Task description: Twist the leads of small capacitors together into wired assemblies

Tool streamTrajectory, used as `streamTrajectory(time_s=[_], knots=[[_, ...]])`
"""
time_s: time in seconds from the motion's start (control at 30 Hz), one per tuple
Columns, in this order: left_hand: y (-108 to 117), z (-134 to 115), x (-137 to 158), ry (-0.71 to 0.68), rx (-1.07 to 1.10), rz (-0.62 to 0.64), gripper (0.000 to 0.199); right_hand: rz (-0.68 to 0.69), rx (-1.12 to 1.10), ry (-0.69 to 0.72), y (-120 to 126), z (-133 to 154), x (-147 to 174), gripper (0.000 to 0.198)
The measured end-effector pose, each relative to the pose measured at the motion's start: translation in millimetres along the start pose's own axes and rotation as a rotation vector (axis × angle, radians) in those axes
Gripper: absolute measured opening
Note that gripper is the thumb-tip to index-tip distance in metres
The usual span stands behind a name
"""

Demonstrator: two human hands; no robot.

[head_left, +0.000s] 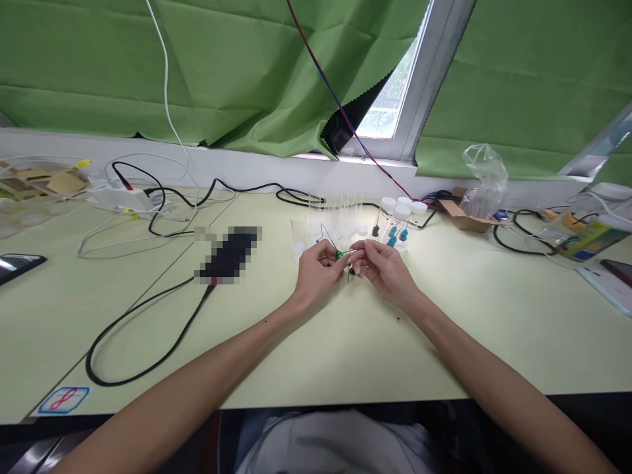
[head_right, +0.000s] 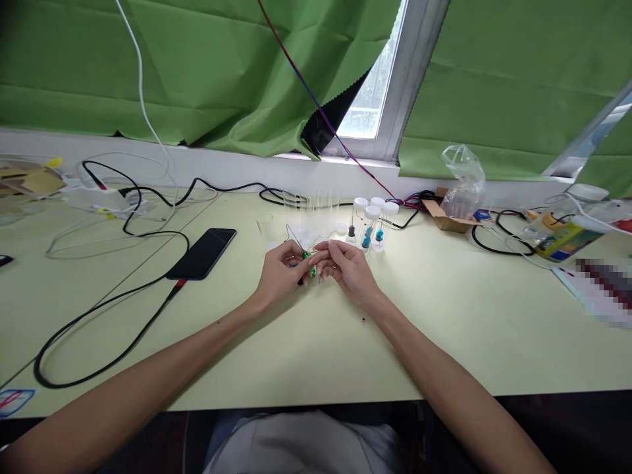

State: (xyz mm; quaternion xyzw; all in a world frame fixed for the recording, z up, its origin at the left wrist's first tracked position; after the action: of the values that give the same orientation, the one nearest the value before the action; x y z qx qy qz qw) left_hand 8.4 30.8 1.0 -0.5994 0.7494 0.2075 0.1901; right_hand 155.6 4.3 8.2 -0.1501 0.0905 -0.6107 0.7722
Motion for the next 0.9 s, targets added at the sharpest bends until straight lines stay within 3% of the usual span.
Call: streamTrajectory(time_s=[0.17, 0.37, 0.67, 0.9], knots=[[-0.8, -2.5, 0.0, 0.045, 0.085, 0.012, 0.044, -0.043, 0.054, -0.014, 1.1, -0.7, -0.2, 0.025], [-3.6, -8.9, 0.5, 0.075, 0.144, 0.049, 0.046, -0.058, 0.164, 0.068, 1.8, 1.1, -0.1, 0.033], [-4.6, -9.7, 2.6, 0.101, 0.188, 0.098, 0.042, -0.346, 0.601, 0.356, 8.6, 11.9, 10.7, 0.026], [-7.4, -11.1, 5.0, 0.123, 0.196, 0.139, 0.042, -0.398, 1.000, 0.534, 17.0, 15.8, 10.1, 0.033]])
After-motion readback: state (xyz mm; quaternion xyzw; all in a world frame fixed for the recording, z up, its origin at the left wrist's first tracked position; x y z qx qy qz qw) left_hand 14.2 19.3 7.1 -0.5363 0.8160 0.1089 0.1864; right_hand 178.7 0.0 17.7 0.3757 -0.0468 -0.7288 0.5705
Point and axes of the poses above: each hand's wrist, its own x-axis away from the middle knuckle, its own y-axis out of the back of the hand, z = x × y, the point moved 3 cm from there along -x, towards the middle knuckle, and after that the axes turned 15 degrees about -y, right-handed, at the moved point
